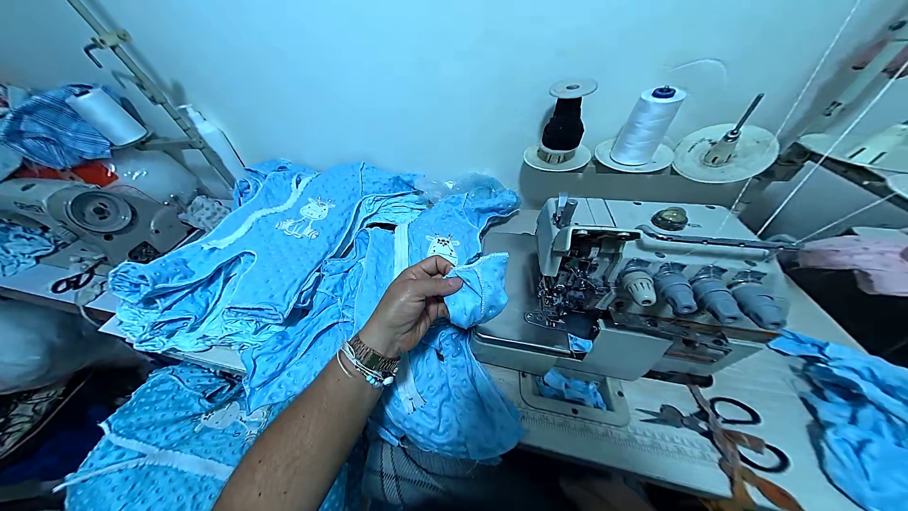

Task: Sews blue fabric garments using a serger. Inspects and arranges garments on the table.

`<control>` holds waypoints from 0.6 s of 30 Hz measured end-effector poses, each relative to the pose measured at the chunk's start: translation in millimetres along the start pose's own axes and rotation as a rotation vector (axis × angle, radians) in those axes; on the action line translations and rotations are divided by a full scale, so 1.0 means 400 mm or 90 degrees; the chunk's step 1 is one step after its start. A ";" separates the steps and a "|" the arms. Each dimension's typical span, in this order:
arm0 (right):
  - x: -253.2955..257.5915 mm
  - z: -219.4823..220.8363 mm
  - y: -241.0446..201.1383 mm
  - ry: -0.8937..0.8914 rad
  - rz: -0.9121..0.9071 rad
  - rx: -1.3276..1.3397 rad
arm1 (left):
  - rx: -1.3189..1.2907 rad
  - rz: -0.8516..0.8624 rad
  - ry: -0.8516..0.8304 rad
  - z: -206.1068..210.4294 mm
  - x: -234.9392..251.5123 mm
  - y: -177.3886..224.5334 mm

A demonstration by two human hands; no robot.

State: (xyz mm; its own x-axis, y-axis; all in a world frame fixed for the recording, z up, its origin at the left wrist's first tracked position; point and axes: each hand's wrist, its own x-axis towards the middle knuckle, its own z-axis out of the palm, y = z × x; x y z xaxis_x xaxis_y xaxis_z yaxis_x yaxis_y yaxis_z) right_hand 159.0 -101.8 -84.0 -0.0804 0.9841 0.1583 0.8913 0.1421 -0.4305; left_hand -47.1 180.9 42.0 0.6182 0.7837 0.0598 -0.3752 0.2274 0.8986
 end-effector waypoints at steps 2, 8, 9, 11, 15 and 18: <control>0.085 -0.048 0.002 0.217 -0.088 -0.011 | 0.040 0.021 0.004 -0.002 -0.003 -0.001; 0.304 0.027 0.078 0.366 -0.038 0.161 | 0.276 0.085 0.058 -0.009 -0.019 0.041; 0.298 0.041 0.067 0.365 -0.005 0.184 | 0.310 0.092 0.069 -0.017 -0.021 0.054; 0.272 0.047 0.049 0.330 0.070 0.155 | 0.360 0.094 0.098 -0.033 -0.024 0.084; 0.232 0.044 0.058 0.222 0.088 -0.139 | 0.434 0.117 0.095 -0.041 -0.001 0.137; 0.236 0.020 0.059 0.268 0.065 -0.210 | 0.477 0.162 0.091 -0.011 0.038 0.187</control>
State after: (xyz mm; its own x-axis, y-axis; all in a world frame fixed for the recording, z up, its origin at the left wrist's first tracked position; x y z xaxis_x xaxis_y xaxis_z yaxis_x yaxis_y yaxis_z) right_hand 169.0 -4.7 -86.2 0.1394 0.8535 0.5022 0.9834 -0.0599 -0.1712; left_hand -68.8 212.4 108.0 0.4622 0.8374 0.2918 0.1025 -0.3773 0.9204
